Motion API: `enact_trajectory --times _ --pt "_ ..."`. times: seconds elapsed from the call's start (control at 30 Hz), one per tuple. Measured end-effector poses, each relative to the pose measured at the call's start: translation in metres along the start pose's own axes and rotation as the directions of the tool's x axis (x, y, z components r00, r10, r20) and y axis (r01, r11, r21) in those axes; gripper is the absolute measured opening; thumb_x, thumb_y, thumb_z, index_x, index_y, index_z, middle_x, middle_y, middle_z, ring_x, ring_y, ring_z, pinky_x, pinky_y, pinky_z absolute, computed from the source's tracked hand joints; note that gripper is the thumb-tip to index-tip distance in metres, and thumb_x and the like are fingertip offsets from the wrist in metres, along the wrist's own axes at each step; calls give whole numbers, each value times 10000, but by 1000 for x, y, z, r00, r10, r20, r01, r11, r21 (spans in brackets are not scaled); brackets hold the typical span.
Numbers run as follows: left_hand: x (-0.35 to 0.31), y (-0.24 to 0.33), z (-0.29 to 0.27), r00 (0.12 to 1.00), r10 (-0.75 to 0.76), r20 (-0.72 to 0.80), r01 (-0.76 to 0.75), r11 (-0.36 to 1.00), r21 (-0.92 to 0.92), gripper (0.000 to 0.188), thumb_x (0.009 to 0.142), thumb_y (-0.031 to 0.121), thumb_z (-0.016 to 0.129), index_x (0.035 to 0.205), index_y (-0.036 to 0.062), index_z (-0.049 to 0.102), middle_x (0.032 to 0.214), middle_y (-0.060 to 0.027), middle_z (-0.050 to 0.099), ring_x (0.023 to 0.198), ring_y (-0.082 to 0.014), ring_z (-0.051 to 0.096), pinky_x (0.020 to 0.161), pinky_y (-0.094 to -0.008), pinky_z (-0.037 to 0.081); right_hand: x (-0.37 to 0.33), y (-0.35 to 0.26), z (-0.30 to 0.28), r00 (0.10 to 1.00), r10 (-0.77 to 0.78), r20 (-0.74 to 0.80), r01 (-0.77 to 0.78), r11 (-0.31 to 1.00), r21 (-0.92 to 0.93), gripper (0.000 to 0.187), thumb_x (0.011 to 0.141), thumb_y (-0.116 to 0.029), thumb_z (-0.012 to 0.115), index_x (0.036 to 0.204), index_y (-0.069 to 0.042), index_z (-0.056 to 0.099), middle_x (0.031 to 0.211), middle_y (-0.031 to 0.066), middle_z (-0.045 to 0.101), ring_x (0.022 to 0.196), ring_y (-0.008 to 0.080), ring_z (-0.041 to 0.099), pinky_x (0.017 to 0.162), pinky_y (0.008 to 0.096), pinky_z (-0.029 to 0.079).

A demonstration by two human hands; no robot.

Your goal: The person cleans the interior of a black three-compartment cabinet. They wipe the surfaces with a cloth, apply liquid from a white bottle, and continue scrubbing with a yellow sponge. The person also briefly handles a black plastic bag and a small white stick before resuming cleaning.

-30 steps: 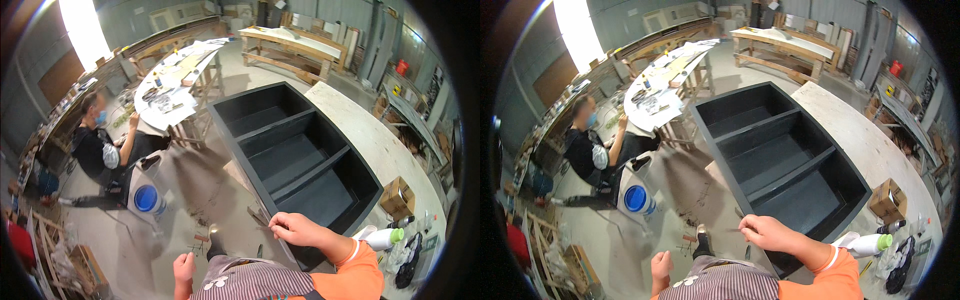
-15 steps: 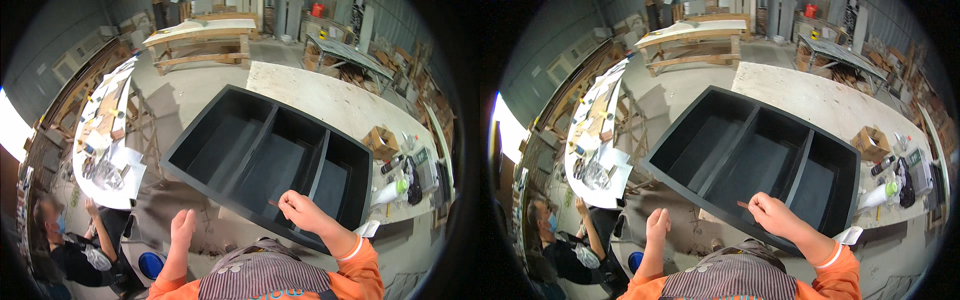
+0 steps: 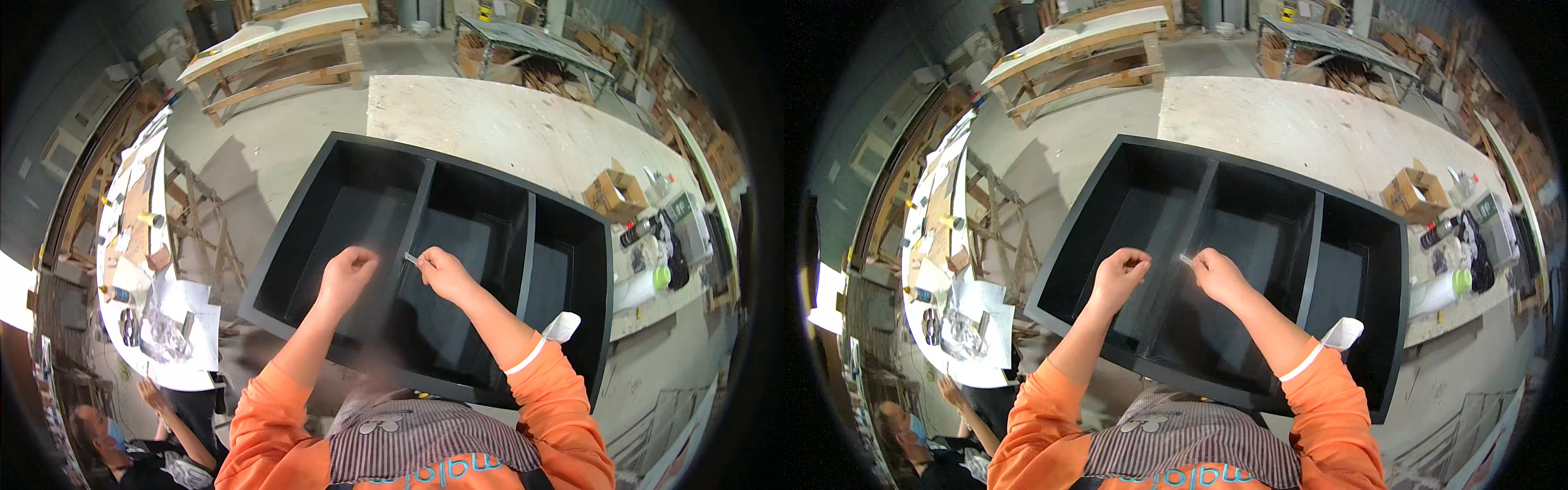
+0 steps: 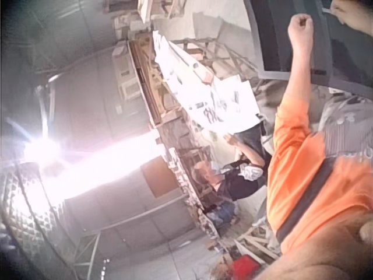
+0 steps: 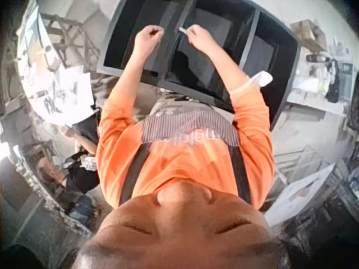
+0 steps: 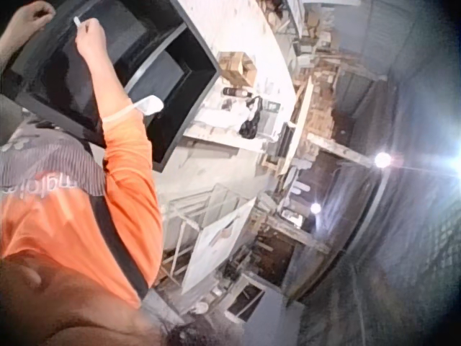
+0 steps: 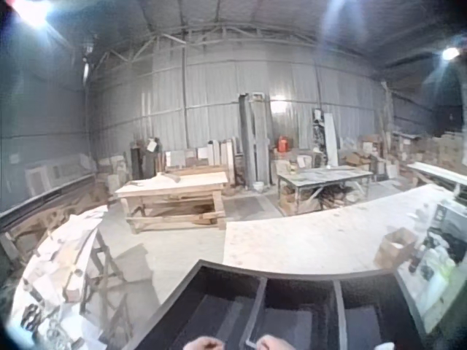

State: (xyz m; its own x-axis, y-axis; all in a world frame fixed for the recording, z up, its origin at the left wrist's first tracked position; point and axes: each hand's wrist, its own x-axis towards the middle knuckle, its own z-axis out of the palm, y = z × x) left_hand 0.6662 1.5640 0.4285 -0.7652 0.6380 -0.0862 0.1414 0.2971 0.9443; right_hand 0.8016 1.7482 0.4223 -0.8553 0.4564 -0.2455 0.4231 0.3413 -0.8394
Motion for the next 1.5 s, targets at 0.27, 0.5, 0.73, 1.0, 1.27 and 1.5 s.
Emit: enact_trajectory --times 0.27,0.5,0.73,1.0,1.27,1.5 --pt "67 -2 27 932 192 308 -242 961 132 163 893 95 708 1027 3 723 922 -68 698 803 -145 652 760 -282 540 13 -6 18 991 23 -134 -32 997 -64 239 1012 -226 539 993 -8 633 771 81 657 721 200 624 725 339 502" --pt "81 8 24 877 239 417 -374 884 281 135 860 104 707 933 -8 725 920 -118 690 820 -209 665 789 -324 543 10 -22 15 978 109 -177 -127 987 -95 284 972 -217 527 1066 -6 692 1060 213 705 1019 375 663 904 441 517" --pt "77 4 25 884 215 414 -348 895 278 133 854 112 710 910 -9 713 896 -116 685 795 -214 659 761 -330 538 2 -20 30 953 132 -272 -153 987 -56 263 965 -219 555 1061 -11 685 1061 211 704 1018 387 659 887 453 519" --pt "69 6 21 884 206 420 -337 903 267 164 835 171 684 919 36 727 942 -145 702 896 -310 680 822 -396 535 -9 -22 42 934 140 -329 -157 987 -28 249 965 -220 565 1053 -13 673 1040 212 705 991 392 665 869 454 520" --pt "59 5 18 897 174 405 -315 896 313 163 831 180 680 908 48 736 954 -155 712 918 -327 682 829 -406 536 -17 -20 49 937 136 -320 -149 989 -18 249 964 -230 561 1046 -23 673 1010 221 703 966 403 664 849 466 522" --pt "66 9 24 901 241 362 -371 859 353 166 853 193 666 908 47 723 966 -147 713 937 -339 676 830 -416 535 -4 -18 40 930 66 -362 -111 988 -105 247 960 -226 555 1047 -27 672 1012 227 700 976 412 659 852 473 521"
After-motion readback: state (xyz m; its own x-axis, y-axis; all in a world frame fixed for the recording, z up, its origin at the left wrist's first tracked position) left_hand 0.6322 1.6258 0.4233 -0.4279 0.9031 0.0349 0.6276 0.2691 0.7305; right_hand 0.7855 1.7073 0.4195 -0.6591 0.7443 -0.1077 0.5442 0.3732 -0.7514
